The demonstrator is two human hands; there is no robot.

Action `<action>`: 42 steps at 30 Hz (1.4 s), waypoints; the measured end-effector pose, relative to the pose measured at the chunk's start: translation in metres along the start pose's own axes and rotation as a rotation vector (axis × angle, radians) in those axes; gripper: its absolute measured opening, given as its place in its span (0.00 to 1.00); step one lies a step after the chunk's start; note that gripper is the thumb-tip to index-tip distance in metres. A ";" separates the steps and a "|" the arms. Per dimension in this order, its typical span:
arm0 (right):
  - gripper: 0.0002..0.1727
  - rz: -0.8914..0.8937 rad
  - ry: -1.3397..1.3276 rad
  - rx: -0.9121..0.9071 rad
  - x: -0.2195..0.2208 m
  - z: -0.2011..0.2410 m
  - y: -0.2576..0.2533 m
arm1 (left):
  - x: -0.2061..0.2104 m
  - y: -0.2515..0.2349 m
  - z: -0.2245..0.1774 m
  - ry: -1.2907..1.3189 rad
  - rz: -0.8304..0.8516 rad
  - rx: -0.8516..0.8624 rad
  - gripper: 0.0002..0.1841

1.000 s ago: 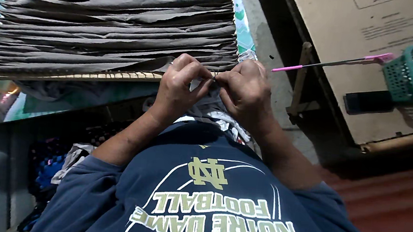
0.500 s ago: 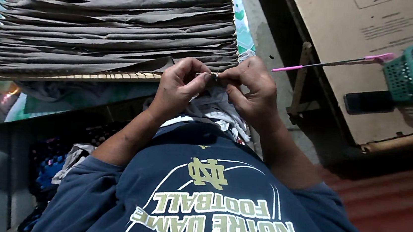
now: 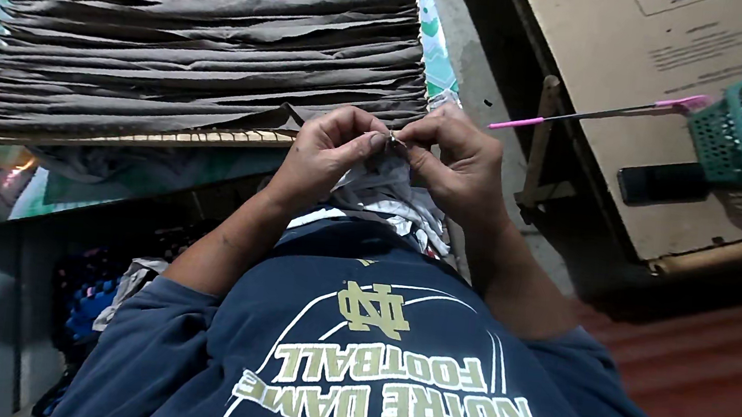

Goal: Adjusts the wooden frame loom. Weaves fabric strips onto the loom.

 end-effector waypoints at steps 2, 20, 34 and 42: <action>0.06 -0.008 0.009 0.010 -0.001 -0.001 0.000 | -0.001 -0.001 0.001 -0.007 -0.009 -0.006 0.03; 0.08 -0.019 0.342 -0.117 -0.004 0.008 0.002 | -0.007 0.001 -0.008 -0.177 -0.081 0.113 0.03; 0.08 -0.019 0.488 -0.197 0.010 0.014 0.003 | 0.002 0.012 -0.025 -0.633 -0.115 0.437 0.06; 0.08 -0.045 0.385 -0.123 0.000 0.010 0.002 | -0.005 0.005 -0.012 -0.243 -0.084 0.134 0.12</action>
Point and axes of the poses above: each hand's wrist, its own y-axis away from the middle knuckle, its own x-axis out of the palm, z = x × y, the point moved 8 cm from there along -y, towards the middle knuckle, and after that the axes turned 1 degree about -z, right-handed, at the moved point
